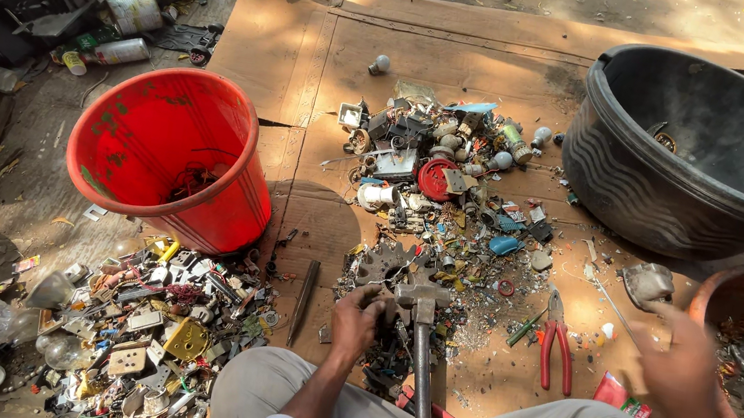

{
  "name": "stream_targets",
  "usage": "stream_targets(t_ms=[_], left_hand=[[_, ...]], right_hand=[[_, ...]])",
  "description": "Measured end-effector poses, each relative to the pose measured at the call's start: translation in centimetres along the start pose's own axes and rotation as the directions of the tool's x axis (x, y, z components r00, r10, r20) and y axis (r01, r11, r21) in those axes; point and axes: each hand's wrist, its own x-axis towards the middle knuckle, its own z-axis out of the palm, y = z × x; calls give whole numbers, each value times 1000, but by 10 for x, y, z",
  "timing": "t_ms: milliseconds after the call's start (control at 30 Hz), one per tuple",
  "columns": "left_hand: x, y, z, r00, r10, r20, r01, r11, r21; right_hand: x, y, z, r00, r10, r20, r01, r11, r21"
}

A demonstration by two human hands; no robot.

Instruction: The person sits on a cardboard sheet and uses a hammer to repeatedly strike a metal gear-like object held in a bench vise. They occasionally use pliers to adjust the object. The person is surrounded by piles of electronic waste and debris.

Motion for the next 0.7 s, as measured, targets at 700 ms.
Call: stream_targets(t_ms=[700], left_hand=[[28,-20,-5,991,-121,62,135,836,-532]], right_hand=[[-6,-27,214,555,827,-89,-731,434,-527]])
